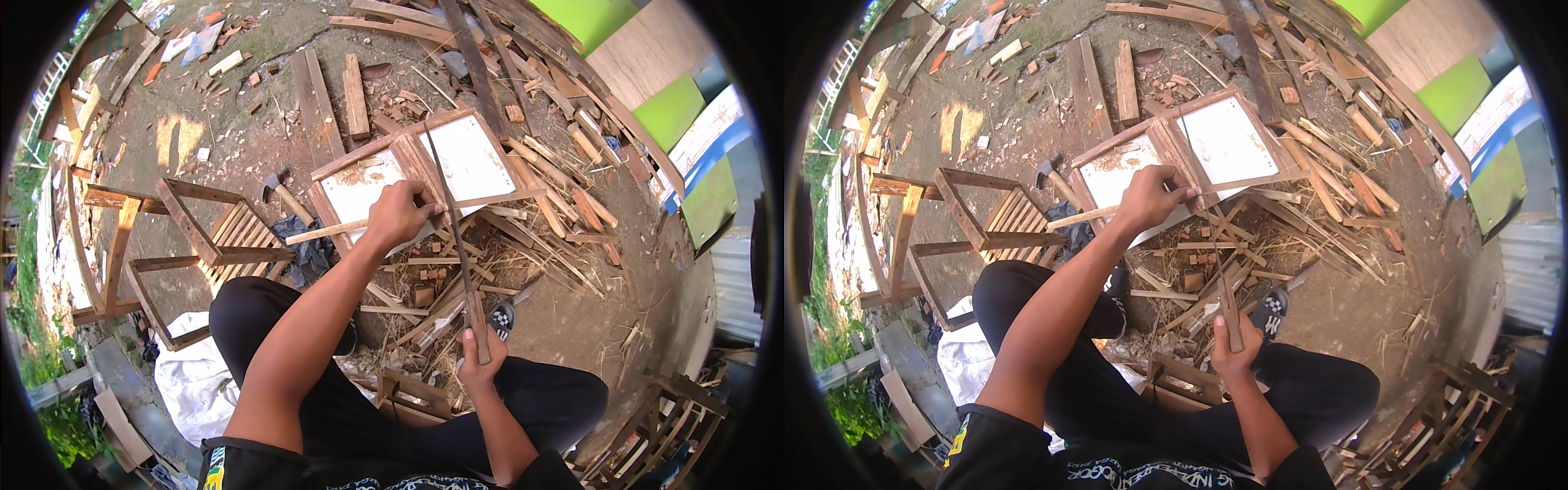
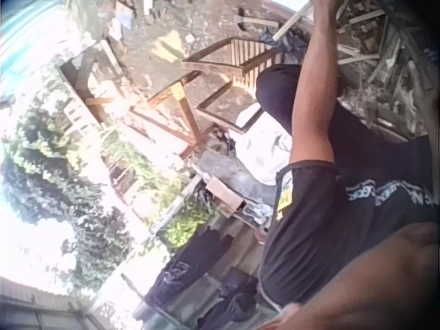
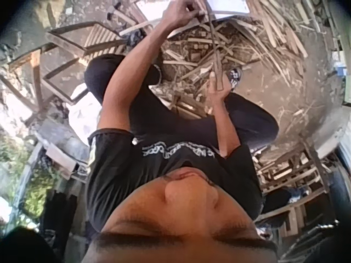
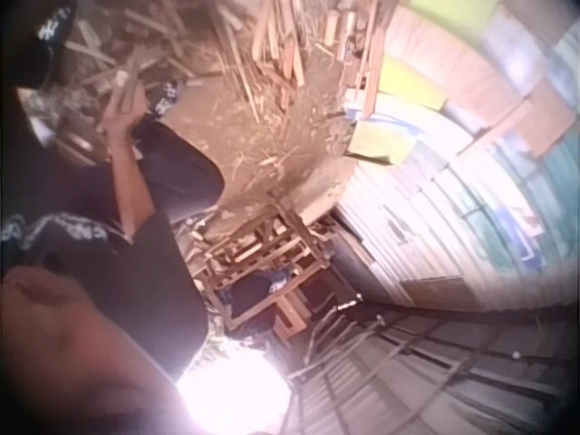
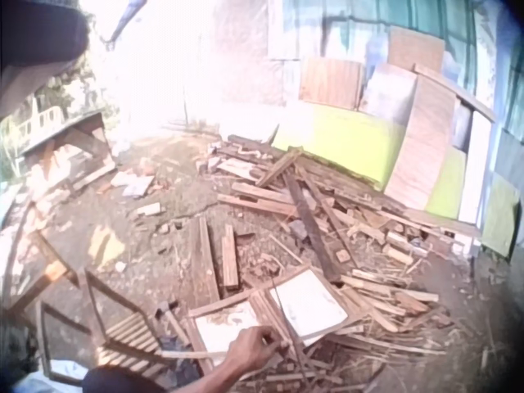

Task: The person sits on the ground and uses a hand saw to cut thin wooden slats to size. They then fit the slats into the frame of a wooden chair and secure them with a hammer.

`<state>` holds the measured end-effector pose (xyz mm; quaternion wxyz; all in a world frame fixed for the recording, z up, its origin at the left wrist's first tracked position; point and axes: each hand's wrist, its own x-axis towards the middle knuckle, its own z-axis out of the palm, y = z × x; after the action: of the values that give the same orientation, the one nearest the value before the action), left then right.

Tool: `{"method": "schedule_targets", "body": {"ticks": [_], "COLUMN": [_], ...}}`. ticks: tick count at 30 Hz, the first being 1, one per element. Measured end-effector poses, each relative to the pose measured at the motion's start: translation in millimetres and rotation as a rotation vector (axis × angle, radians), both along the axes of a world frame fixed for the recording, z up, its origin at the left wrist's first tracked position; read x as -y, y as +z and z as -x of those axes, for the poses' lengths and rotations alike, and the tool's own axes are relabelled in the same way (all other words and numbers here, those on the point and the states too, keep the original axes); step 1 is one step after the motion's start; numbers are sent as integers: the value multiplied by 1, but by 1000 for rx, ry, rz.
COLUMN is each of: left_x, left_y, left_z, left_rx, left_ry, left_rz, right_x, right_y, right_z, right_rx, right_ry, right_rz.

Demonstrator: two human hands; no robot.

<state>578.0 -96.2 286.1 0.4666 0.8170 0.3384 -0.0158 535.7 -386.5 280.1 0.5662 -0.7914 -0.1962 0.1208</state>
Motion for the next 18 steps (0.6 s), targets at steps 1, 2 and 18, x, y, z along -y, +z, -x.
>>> {"method": "schedule_targets", "body": {"ticks": [1,2,18], "left_x": [1,3,2], "left_y": [-2,-3,-5], "left_z": [0,0,-3], "left_rx": [-7,-6,125], "left_ry": [10,12,-190], "left_rz": [-29,-4,-73], "right_x": [0,-3,10], "right_y": [0,0,20], "right_z": [1,-1,11], "right_rx": [-3,-1,-511], "right_ry": [-2,8,-104], "right_rz": [-12,4,-320]}}
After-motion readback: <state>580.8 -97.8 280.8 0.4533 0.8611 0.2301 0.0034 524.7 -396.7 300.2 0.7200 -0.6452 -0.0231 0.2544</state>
